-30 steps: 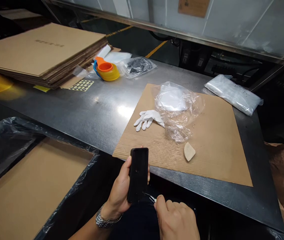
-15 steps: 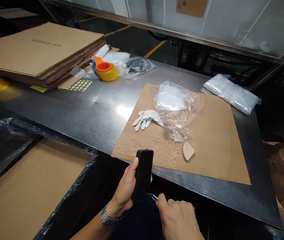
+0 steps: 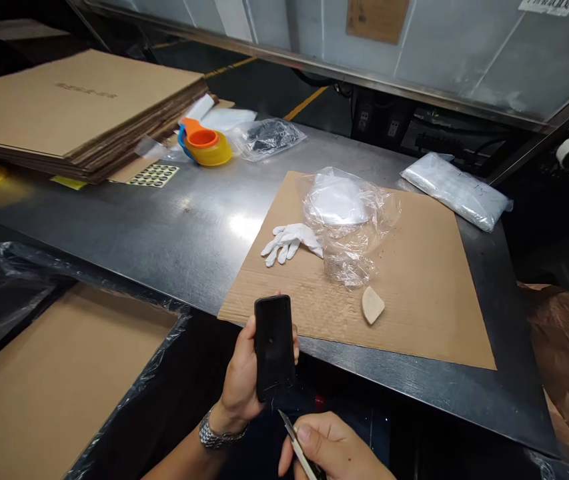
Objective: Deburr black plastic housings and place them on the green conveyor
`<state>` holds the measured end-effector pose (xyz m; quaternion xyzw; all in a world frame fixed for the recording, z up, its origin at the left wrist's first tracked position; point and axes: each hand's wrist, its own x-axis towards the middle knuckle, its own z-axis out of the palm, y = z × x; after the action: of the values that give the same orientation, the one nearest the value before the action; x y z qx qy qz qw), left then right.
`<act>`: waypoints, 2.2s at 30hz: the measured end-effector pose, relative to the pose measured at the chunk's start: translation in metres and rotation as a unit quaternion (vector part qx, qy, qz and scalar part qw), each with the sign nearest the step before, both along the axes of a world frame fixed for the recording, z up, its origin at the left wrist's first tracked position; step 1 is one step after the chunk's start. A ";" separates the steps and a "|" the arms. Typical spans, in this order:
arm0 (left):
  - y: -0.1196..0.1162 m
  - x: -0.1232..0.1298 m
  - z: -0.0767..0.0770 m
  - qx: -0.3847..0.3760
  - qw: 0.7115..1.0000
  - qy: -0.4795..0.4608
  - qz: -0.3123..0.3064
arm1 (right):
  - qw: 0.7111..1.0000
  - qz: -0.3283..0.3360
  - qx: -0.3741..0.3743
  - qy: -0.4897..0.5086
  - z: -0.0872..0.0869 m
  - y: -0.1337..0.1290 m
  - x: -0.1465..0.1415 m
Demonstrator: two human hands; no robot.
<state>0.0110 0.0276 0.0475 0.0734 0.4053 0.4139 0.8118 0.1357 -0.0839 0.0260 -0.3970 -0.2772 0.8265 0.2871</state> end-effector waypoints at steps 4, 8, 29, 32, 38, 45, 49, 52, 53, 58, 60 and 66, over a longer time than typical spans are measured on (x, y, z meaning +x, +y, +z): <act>0.003 -0.003 -0.003 -0.040 0.997 -0.054 -0.042 | 0.988 -0.083 0.057 -0.118 0.006 0.008 0.023; 0.004 -0.002 -0.005 -0.082 0.991 -0.071 -0.078 | 0.757 -0.134 0.187 -0.611 0.007 0.032 0.085; -0.015 0.012 -0.003 -0.179 0.961 -0.135 -0.163 | 0.710 -0.003 0.518 -0.477 0.046 0.043 -0.003; -0.016 0.013 -0.002 -0.197 0.957 -0.131 -0.170 | 0.747 0.009 0.491 -0.449 0.043 0.045 0.002; -0.017 0.017 0.000 -0.195 0.949 -0.160 -0.187 | 0.775 -0.011 0.465 -0.427 0.042 0.049 0.005; -0.026 0.014 -0.008 -0.189 0.945 -0.067 -0.260 | 0.720 -0.069 0.475 -0.501 0.035 0.066 0.019; -0.031 0.010 -0.012 -0.225 0.916 -0.047 -0.330 | 0.701 -0.188 0.414 -0.549 0.027 0.082 0.034; -0.027 0.008 -0.009 -0.212 0.924 -0.049 -0.314 | 0.717 -0.234 0.372 -0.542 0.022 0.079 0.039; -0.025 0.007 -0.007 -0.199 0.934 -0.045 -0.292 | 0.740 -0.220 0.357 -0.526 0.020 0.072 0.037; -0.021 0.007 -0.002 -0.132 0.981 -0.034 -0.138 | 0.897 -0.096 0.244 -0.357 0.014 0.028 0.010; -0.024 0.009 -0.002 -0.120 0.987 -0.033 -0.103 | 0.919 -0.108 0.206 -0.319 0.011 0.020 -0.001; -0.032 0.011 -0.001 -0.069 0.992 0.022 -0.107 | 0.895 -0.157 0.193 -0.371 0.009 0.040 0.002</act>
<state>0.0218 -0.0047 0.0463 0.0695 0.4403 0.2944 0.8453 0.1376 -0.0444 0.0352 -0.6499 -0.4516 0.4937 0.3605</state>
